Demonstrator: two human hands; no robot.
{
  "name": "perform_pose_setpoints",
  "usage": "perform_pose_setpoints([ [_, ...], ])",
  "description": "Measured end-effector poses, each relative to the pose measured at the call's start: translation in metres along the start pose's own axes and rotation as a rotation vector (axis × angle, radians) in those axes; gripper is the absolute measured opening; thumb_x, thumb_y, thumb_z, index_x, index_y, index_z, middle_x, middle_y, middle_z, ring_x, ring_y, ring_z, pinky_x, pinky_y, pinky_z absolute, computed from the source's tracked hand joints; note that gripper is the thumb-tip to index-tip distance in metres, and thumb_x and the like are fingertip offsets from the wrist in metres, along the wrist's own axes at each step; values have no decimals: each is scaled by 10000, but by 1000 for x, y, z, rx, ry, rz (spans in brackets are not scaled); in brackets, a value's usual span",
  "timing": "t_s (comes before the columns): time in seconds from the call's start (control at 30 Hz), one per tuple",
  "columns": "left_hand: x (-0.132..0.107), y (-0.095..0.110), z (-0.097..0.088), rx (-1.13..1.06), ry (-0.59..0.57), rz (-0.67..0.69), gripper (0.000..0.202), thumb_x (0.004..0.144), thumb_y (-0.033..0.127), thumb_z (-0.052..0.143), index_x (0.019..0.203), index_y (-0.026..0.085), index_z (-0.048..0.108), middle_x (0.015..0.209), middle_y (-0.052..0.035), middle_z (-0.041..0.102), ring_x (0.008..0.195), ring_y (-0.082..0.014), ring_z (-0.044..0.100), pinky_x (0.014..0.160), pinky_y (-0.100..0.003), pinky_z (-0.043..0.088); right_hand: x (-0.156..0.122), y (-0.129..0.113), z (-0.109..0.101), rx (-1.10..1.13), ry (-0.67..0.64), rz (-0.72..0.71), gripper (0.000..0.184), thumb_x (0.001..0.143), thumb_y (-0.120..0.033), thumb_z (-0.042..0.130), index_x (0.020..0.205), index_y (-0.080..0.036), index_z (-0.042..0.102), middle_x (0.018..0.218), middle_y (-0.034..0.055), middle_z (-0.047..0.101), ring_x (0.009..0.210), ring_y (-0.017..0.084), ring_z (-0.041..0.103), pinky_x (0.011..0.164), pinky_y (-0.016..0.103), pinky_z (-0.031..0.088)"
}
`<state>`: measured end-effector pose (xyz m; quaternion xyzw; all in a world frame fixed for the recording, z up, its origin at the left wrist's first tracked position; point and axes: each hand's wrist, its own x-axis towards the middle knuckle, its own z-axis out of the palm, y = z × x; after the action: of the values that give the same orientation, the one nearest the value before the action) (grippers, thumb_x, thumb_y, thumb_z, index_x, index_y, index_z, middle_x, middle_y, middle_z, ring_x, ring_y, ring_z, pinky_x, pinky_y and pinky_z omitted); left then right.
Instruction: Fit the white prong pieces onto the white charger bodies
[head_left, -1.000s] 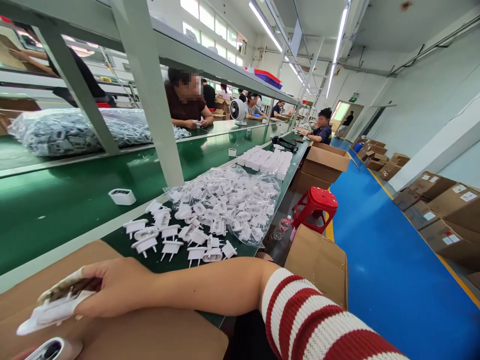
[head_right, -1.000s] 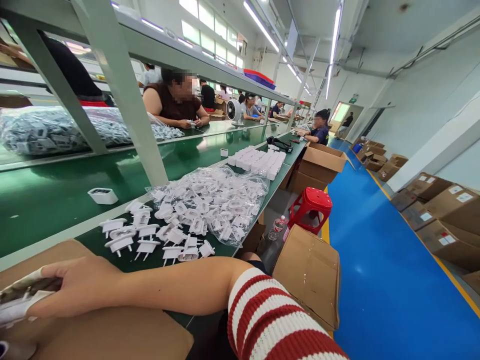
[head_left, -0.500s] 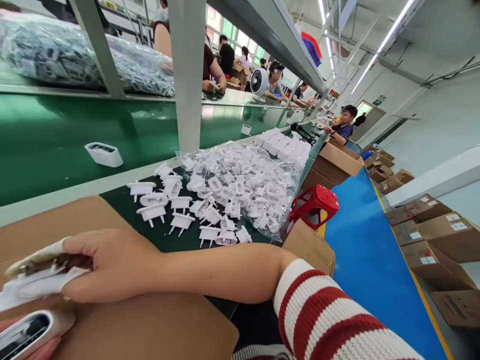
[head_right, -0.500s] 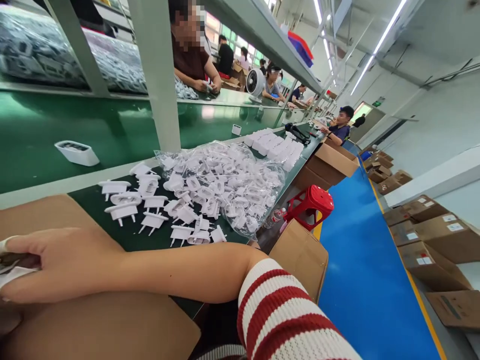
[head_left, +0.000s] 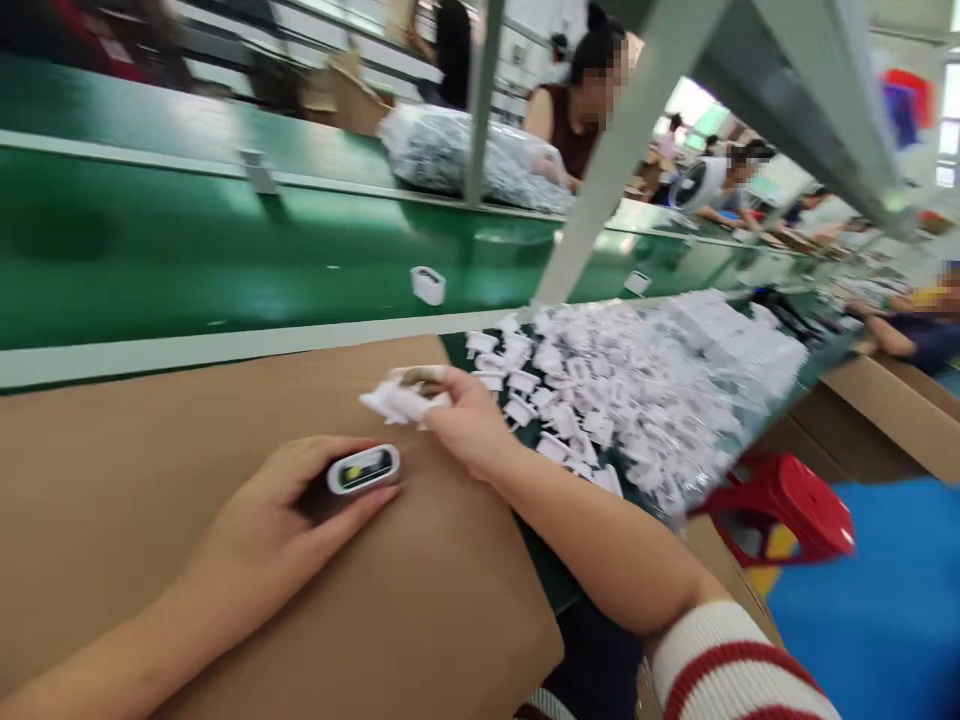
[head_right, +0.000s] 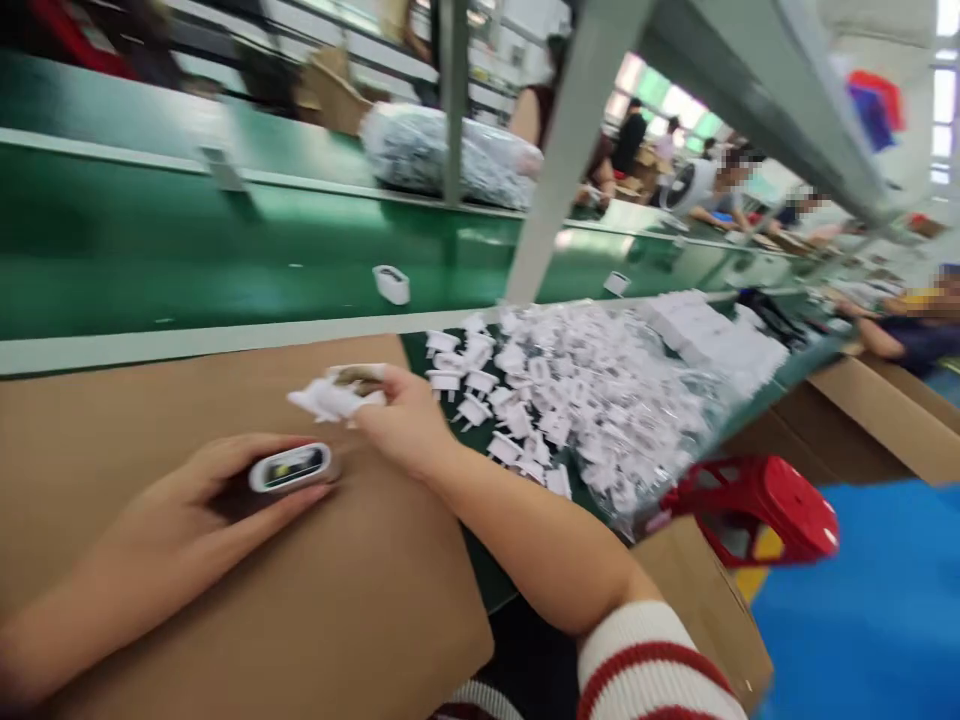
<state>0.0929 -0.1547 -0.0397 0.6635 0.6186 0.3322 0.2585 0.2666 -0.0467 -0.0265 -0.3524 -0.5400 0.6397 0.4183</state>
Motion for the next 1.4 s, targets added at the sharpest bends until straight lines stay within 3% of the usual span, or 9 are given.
perform_pose_setpoints([
  [0.17,3,1,-1,-143,68,11,410,862,620,699,1070,269,739,1136,-59,728,1109,-292,646,959,-403,559,-5,-18,5,102,20,128,318,579,-276,850,875,-211,753,923,23,768,853,155,691,816,280,558],
  [0.33,3,5,-2,-166,51,62,371,896,577,671,1083,266,744,1141,-66,730,1106,-287,639,969,-415,550,-13,-24,10,-37,-5,92,332,594,-380,889,856,-230,751,954,38,766,762,146,662,744,299,561],
  [0.47,2,6,-4,-159,61,69,360,895,571,670,1057,259,746,1111,-57,734,1078,-278,645,961,-406,544,-19,-29,8,-246,-48,-76,260,700,-407,840,901,-261,763,985,39,769,757,160,655,730,326,570],
  [0.6,3,3,-5,-169,56,63,356,894,578,661,985,243,738,1048,-62,730,1054,-281,636,926,-402,540,-32,-37,9,-626,-173,-407,144,873,-267,718,1009,-284,759,1002,26,771,922,193,681,917,385,550],
  [0.73,3,-1,-3,-202,63,95,321,901,553,671,978,248,731,1056,-56,729,1064,-278,625,948,-406,520,-38,-35,10,-928,-257,-632,199,911,-166,633,1058,-267,721,921,39,738,929,221,653,879,396,536],
  [0.9,3,-1,-3,-200,81,116,296,906,537,677,936,246,719,993,-37,725,1013,-263,629,918,-389,520,-36,-32,11,-1081,-307,-624,227,904,-133,592,1048,-270,701,919,54,706,941,232,644,831,371,531],
  [1.07,3,0,-4,-207,77,102,300,900,532,673,924,236,719,981,-43,721,1007,-262,620,904,-385,512,-36,-34,14,-1135,-298,-659,194,850,-82,557,894,-249,646,851,48,681,845,211,634,766,329,511],
  [1.27,3,3,-1,-209,78,48,318,867,548,672,866,231,710,918,-46,703,965,-267,620,866,-387,513,-35,-31,17,-1188,-239,-669,197,697,-59,546,752,-248,554,771,9,643,796,204,617,1010,392,483],
  [1.4,4,13,-7,-264,46,-49,355,798,567,721,884,223,741,965,-53,735,974,-289,663,862,-396,537,-27,-28,9,-971,-276,-552,206,777,-152,584,940,-236,677,895,30,723,940,222,687,1079,418,459],
])
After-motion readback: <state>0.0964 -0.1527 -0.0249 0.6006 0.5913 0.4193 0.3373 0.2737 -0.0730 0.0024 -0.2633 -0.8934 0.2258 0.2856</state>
